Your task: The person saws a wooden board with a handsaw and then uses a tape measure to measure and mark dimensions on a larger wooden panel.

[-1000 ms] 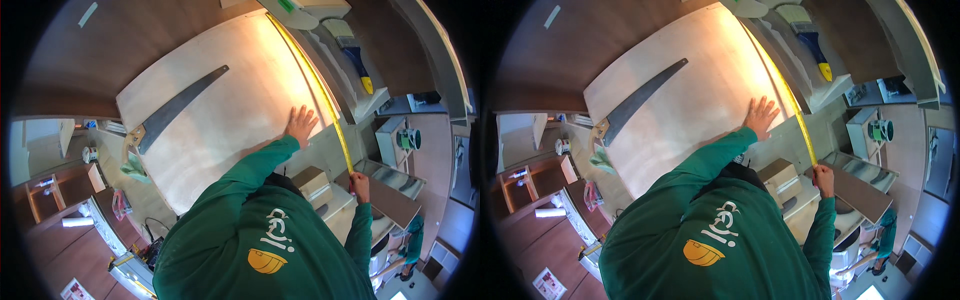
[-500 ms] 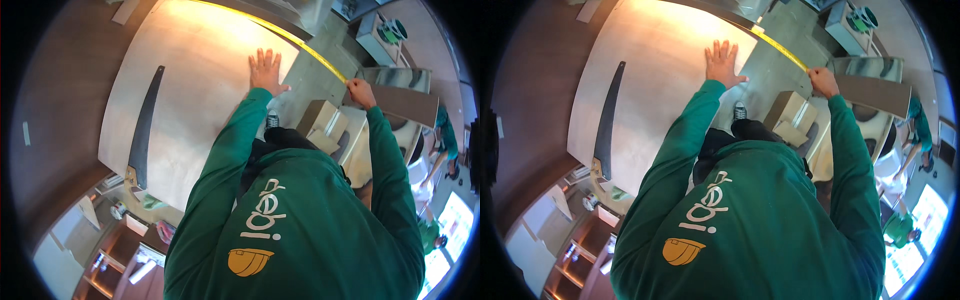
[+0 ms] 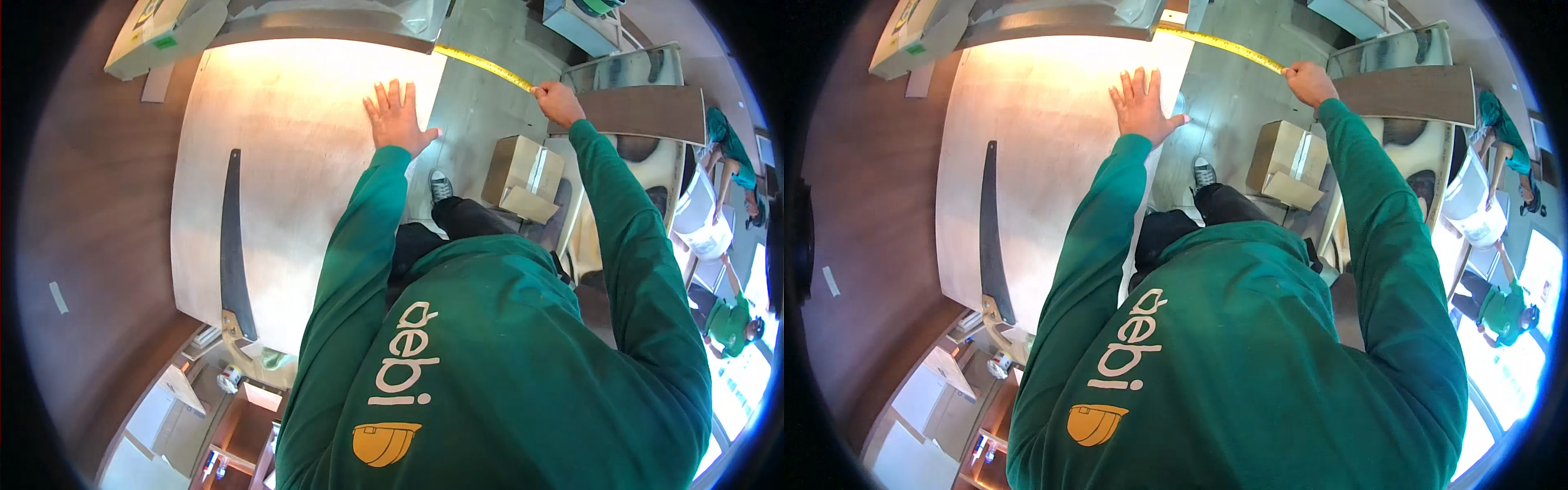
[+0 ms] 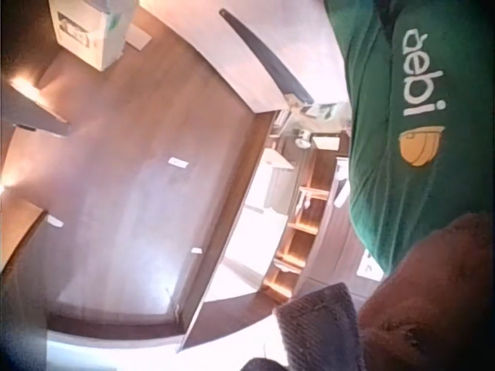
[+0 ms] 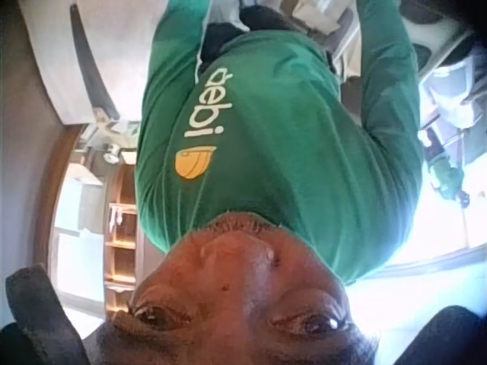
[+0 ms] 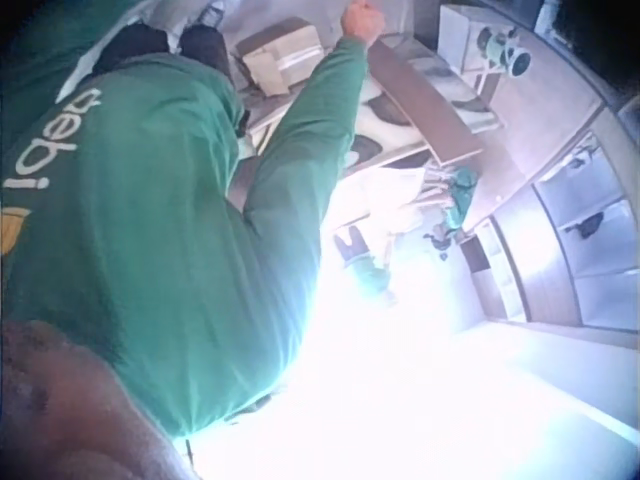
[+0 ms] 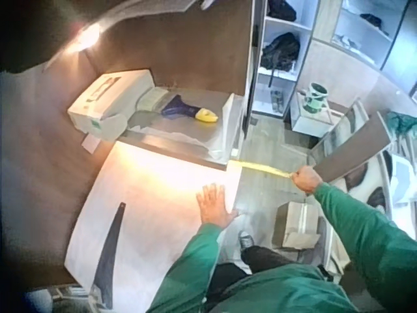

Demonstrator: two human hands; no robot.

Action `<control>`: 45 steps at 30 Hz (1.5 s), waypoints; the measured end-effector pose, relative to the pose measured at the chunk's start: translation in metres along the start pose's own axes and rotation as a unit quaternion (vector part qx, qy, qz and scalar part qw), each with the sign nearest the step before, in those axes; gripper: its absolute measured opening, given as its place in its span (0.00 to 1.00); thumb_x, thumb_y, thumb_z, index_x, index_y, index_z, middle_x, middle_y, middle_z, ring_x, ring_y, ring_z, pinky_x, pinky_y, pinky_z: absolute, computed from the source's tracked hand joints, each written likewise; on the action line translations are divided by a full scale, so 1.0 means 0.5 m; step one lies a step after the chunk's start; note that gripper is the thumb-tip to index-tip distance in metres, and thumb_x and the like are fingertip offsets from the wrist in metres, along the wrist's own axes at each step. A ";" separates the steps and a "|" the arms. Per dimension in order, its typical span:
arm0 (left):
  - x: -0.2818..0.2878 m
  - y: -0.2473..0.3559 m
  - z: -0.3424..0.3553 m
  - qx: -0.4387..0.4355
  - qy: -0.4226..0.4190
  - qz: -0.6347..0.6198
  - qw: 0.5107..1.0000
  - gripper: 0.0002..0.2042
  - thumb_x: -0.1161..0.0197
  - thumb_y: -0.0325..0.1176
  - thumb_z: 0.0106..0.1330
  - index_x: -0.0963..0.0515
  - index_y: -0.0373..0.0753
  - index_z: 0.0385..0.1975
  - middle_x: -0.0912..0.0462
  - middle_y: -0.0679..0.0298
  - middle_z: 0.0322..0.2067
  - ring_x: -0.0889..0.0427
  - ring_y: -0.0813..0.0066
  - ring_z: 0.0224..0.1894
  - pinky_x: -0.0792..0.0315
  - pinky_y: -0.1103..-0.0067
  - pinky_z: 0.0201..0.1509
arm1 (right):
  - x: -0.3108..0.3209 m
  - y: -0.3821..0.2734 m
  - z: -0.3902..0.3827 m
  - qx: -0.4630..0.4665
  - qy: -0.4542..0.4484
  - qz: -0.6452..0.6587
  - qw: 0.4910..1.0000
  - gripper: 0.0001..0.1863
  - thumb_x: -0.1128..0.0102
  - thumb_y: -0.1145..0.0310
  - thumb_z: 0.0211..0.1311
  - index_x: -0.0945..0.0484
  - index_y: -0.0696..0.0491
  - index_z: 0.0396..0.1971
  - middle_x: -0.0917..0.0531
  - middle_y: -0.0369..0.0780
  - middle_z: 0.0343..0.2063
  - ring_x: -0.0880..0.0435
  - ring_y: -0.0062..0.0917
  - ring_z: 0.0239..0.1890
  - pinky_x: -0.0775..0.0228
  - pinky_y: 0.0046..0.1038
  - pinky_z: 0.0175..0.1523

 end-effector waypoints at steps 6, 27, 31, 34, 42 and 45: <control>0.011 0.001 0.002 0.002 -0.022 -0.006 1.000 0.57 0.23 0.63 0.49 0.44 0.44 0.77 0.48 0.47 0.77 0.59 0.39 0.80 0.64 0.42 0.79 | 0.001 0.004 0.012 0.017 0.015 -0.019 1.000 0.21 0.46 0.52 0.71 0.13 0.53 0.44 0.13 0.53 0.40 0.15 0.52 0.44 0.24 0.47 0.55; -0.003 -0.009 -0.001 -0.011 -0.003 -0.014 1.000 0.57 0.24 0.63 0.49 0.44 0.41 0.77 0.49 0.47 0.76 0.61 0.36 0.80 0.66 0.41 0.78 | -0.007 0.010 0.030 0.032 0.125 -0.014 0.992 0.19 0.46 0.54 0.71 0.13 0.51 0.44 0.13 0.51 0.42 0.15 0.52 0.45 0.23 0.49 0.54; 0.002 -0.003 0.001 -0.011 -0.012 -0.018 1.000 0.57 0.24 0.63 0.49 0.44 0.41 0.77 0.50 0.48 0.76 0.61 0.35 0.80 0.66 0.41 0.78 | -0.004 0.019 0.045 0.023 0.115 -0.012 0.993 0.18 0.46 0.54 0.71 0.13 0.51 0.44 0.13 0.51 0.43 0.15 0.52 0.46 0.23 0.49 0.55; 0.001 -0.005 0.002 -0.012 -0.010 -0.020 1.000 0.58 0.24 0.63 0.48 0.44 0.41 0.77 0.50 0.47 0.76 0.61 0.35 0.80 0.66 0.41 0.78 | -0.001 0.017 0.049 0.021 0.103 -0.027 0.994 0.19 0.46 0.54 0.70 0.13 0.51 0.44 0.13 0.51 0.43 0.15 0.52 0.46 0.23 0.49 0.55; 0.004 -0.006 0.000 -0.010 -0.012 -0.022 1.000 0.57 0.23 0.61 0.49 0.44 0.40 0.77 0.49 0.47 0.76 0.61 0.36 0.79 0.66 0.41 0.78 | 0.012 -0.006 0.033 0.004 0.090 -0.017 0.996 0.19 0.46 0.53 0.70 0.13 0.52 0.43 0.13 0.51 0.43 0.15 0.52 0.46 0.22 0.48 0.55; 0.005 0.000 0.002 -0.017 -0.011 -0.020 1.000 0.57 0.23 0.61 0.49 0.44 0.40 0.77 0.49 0.47 0.76 0.61 0.36 0.79 0.65 0.41 0.78 | 0.003 0.012 0.042 0.001 0.103 -0.016 0.995 0.19 0.46 0.53 0.70 0.13 0.51 0.43 0.13 0.51 0.43 0.14 0.51 0.46 0.22 0.48 0.55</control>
Point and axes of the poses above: each hand's wrist, its own z-axis towards the middle knuckle, its own x-axis out of the back of the hand, y = z × x, the point moved 1 cm from there along z, towards the middle knuckle
